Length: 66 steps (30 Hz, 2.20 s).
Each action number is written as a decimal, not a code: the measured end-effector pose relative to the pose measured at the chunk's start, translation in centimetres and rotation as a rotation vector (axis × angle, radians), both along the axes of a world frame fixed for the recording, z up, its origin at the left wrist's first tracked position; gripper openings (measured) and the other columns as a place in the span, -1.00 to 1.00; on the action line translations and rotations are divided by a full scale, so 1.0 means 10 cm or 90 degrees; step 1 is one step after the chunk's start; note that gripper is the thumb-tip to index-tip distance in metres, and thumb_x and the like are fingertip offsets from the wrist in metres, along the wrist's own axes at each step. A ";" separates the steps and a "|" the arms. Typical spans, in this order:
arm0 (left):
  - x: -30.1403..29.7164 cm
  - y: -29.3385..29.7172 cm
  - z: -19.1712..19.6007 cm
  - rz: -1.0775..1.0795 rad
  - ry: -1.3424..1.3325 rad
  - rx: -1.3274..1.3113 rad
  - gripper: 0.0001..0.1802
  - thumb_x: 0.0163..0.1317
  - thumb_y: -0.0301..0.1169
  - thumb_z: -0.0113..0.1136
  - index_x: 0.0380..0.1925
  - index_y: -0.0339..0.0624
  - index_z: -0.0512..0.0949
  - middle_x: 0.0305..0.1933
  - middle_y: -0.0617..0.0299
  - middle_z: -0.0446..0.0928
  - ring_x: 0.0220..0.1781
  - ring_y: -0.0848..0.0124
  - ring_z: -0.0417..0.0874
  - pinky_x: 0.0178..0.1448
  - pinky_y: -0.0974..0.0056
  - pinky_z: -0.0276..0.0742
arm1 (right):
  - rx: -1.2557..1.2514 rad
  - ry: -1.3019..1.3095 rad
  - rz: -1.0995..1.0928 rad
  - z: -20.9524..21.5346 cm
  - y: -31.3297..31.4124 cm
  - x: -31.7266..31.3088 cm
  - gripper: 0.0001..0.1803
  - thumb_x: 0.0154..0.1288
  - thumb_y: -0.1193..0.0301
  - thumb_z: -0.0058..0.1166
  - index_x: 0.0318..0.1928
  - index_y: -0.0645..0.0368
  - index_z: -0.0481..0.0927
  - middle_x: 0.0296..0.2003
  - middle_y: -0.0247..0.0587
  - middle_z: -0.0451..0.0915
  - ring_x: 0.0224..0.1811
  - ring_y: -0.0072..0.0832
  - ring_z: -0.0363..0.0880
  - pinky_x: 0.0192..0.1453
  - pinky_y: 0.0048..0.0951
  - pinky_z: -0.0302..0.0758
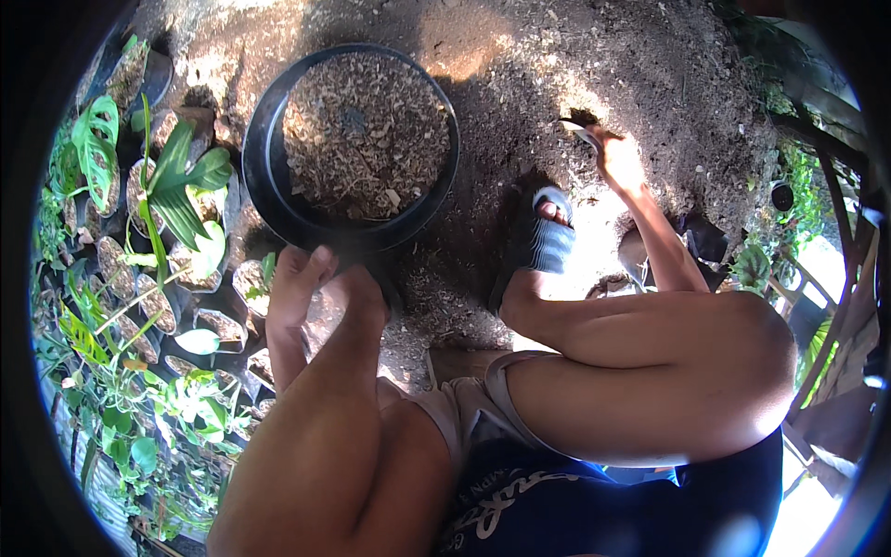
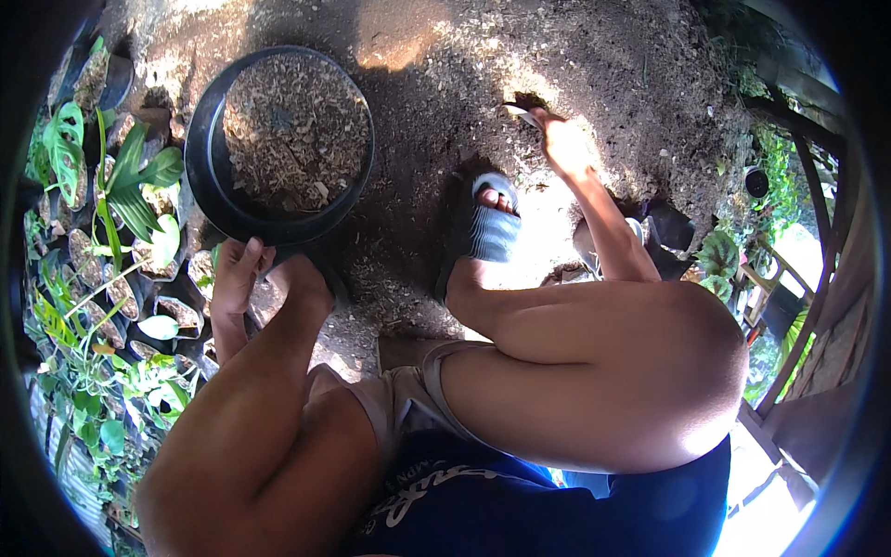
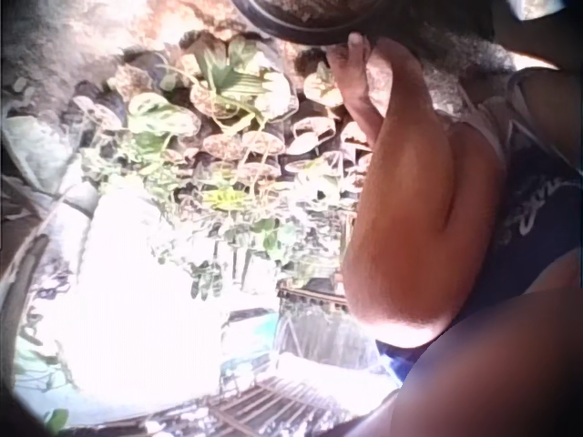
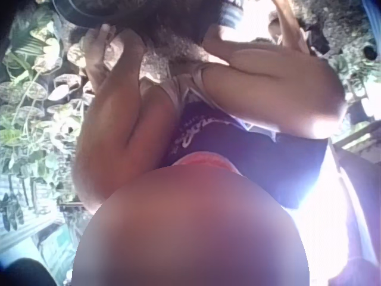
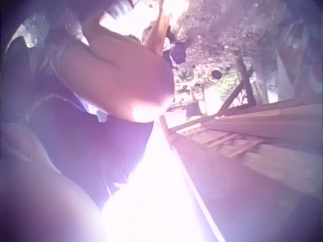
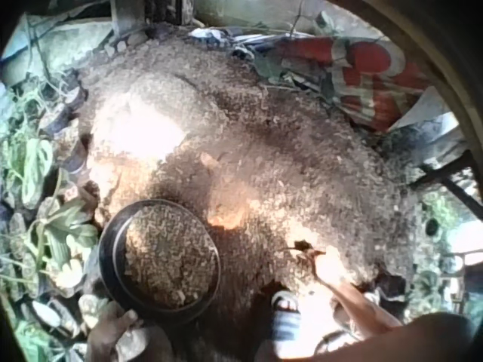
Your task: The person scoops soil from a large pile on the ground using a small trowel and transfers it into a black plastic pot held in the left hand. The person repeats this scooping and filling action multiple times until the pot is full.
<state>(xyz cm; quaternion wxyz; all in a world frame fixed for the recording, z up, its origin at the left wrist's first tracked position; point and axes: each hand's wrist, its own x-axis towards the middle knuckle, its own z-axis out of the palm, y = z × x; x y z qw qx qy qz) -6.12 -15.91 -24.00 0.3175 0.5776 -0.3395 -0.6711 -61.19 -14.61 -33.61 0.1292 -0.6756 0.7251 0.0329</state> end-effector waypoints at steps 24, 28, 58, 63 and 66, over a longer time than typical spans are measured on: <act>0.33 -0.01 -0.37 -0.141 0.073 0.058 -0.68 0.44 -0.36 0.31 0.07 -0.30 0.58 -0.08 0.20 0.67 -0.11 0.48 0.68 -0.06 0.36 0.64 | 0.028 -0.025 -0.018 0.45 -0.21 -0.10 -0.70 0.42 0.49 0.00 0.10 0.01 0.64 -0.39 0.13 0.68 -0.34 -0.04 0.77 -0.25 -0.11 0.67; 0.30 0.08 -0.35 -0.091 0.146 0.085 -0.56 0.44 -0.35 0.31 0.21 -0.30 0.48 -0.01 0.20 0.63 -0.05 0.47 0.66 0.02 0.31 0.65 | 0.050 0.074 0.034 0.26 -0.40 0.15 -0.78 0.49 0.33 0.02 0.05 0.03 0.60 -0.38 0.09 0.71 -0.40 -0.03 0.76 -0.29 -0.07 0.68; 0.22 -0.05 -0.26 -0.156 0.148 -0.009 -0.73 0.46 -0.31 0.30 -0.05 -0.32 0.62 -0.21 0.30 0.65 -0.20 0.54 0.64 -0.11 0.35 0.59 | 0.234 -0.244 0.004 0.76 -1.92 0.80 -0.64 0.68 0.12 -0.15 0.01 0.17 0.48 -0.46 -0.25 0.58 -0.49 -0.54 0.60 -0.47 -0.49 0.56; 0.24 -0.11 -0.16 -0.157 0.148 0.055 -0.75 0.45 -0.33 0.31 -0.08 -0.33 0.66 -0.25 0.27 0.68 -0.19 0.53 0.66 -0.11 0.36 0.57 | 0.217 -0.349 -0.044 0.23 -1.90 0.17 -0.51 0.59 -0.02 -0.03 0.08 0.19 0.52 -0.42 -0.31 0.56 -0.49 -0.59 0.53 -0.52 -0.57 0.58; 0.29 -0.16 -0.10 -0.202 0.093 0.057 -0.73 0.42 -0.36 0.33 -0.04 -0.34 0.64 -0.19 0.24 0.69 -0.15 0.53 0.66 -0.07 0.35 0.58 | 0.178 -0.370 -0.191 0.18 -1.53 -0.72 -0.43 0.57 -0.06 -0.02 0.15 0.24 0.49 -0.27 -0.14 0.65 -0.40 -0.55 0.66 -0.46 -0.50 0.67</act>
